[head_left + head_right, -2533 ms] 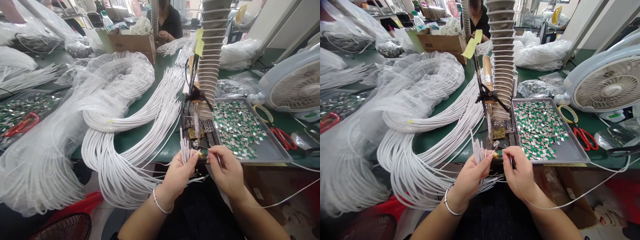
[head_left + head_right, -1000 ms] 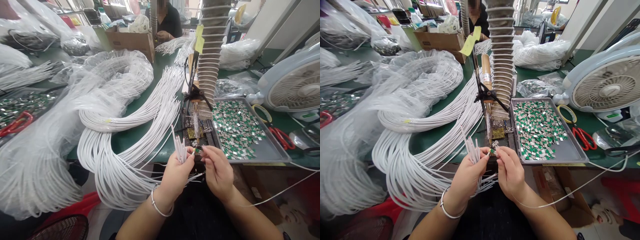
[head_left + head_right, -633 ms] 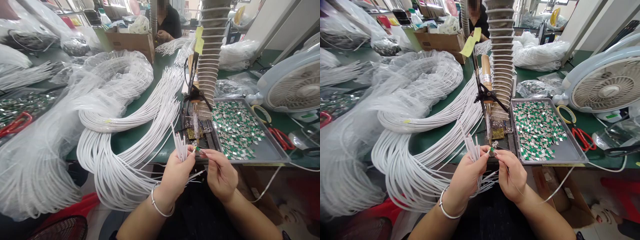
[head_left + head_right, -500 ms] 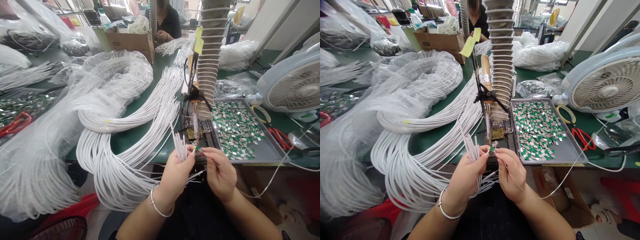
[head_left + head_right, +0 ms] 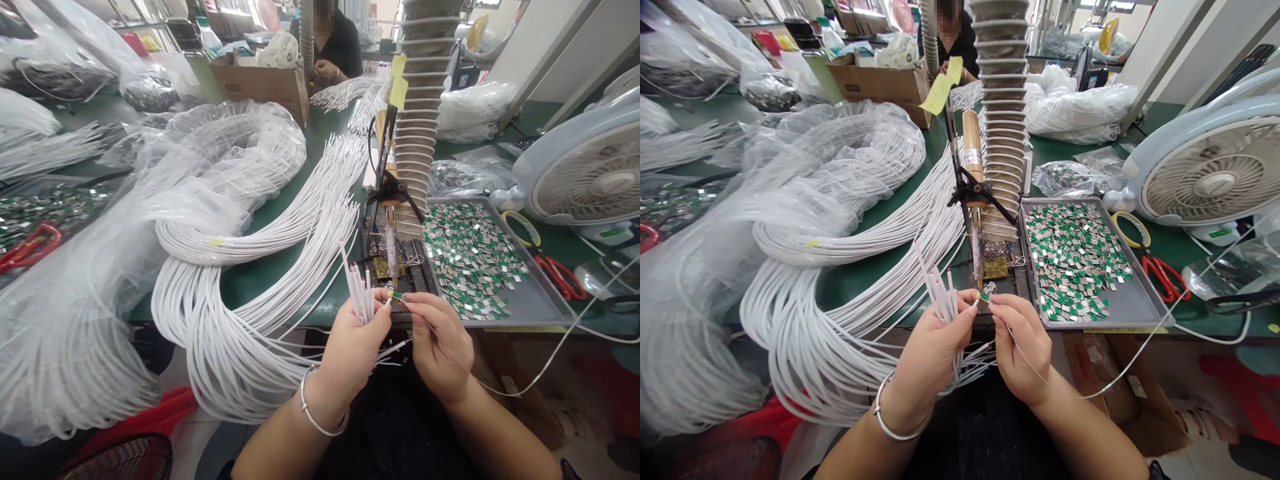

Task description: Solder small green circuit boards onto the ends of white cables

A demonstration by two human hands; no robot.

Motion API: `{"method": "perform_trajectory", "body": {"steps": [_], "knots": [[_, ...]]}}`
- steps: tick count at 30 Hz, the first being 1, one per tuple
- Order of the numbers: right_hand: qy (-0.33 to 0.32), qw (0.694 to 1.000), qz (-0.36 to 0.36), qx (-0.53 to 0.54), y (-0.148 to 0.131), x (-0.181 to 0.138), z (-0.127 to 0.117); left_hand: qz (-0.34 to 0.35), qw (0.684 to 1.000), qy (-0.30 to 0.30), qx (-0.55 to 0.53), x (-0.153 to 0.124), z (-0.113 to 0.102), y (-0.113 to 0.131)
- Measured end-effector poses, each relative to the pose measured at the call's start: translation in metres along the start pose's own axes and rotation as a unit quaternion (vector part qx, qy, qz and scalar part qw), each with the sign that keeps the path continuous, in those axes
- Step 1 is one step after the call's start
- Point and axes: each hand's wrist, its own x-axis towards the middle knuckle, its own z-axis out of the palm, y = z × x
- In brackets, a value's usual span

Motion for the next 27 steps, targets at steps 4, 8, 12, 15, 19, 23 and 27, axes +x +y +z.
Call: {"method": "perform_trajectory", "body": {"steps": [4,8,12,15,19,23,27], "knots": [[0.008,1.0,-0.011,-0.007,0.0001,0.0012,0.0007,0.001,1.0,0.009,0.015,-0.0004,0.0011,0.0015],[0.015,1.0,-0.025,-0.001,0.0007,0.0026,0.0016,0.018,1.0,0.004,0.025,-0.0023,0.0019,0.0025],[0.018,1.0,-0.025,0.003,0.0001,0.0032,0.0017,0.025,0.999,0.002,0.027,-0.0033,0.0034,0.0041],[0.017,1.0,-0.021,0.0,-0.0002,0.0028,0.0015,0.026,0.999,-0.001,0.025,-0.0027,0.0047,0.0051],[0.018,0.999,-0.026,-0.002,-0.0007,0.0033,0.0011,0.031,0.999,-0.008,0.022,-0.0022,0.0042,0.0049],[0.018,0.999,-0.028,-0.008,-0.001,0.0041,0.0009,0.035,0.999,-0.003,0.024,-0.0026,0.0031,0.0047],[0.016,0.999,-0.028,-0.008,-0.0006,0.0038,0.0011,0.041,0.999,0.002,0.016,-0.0022,0.0037,0.0046]]}}
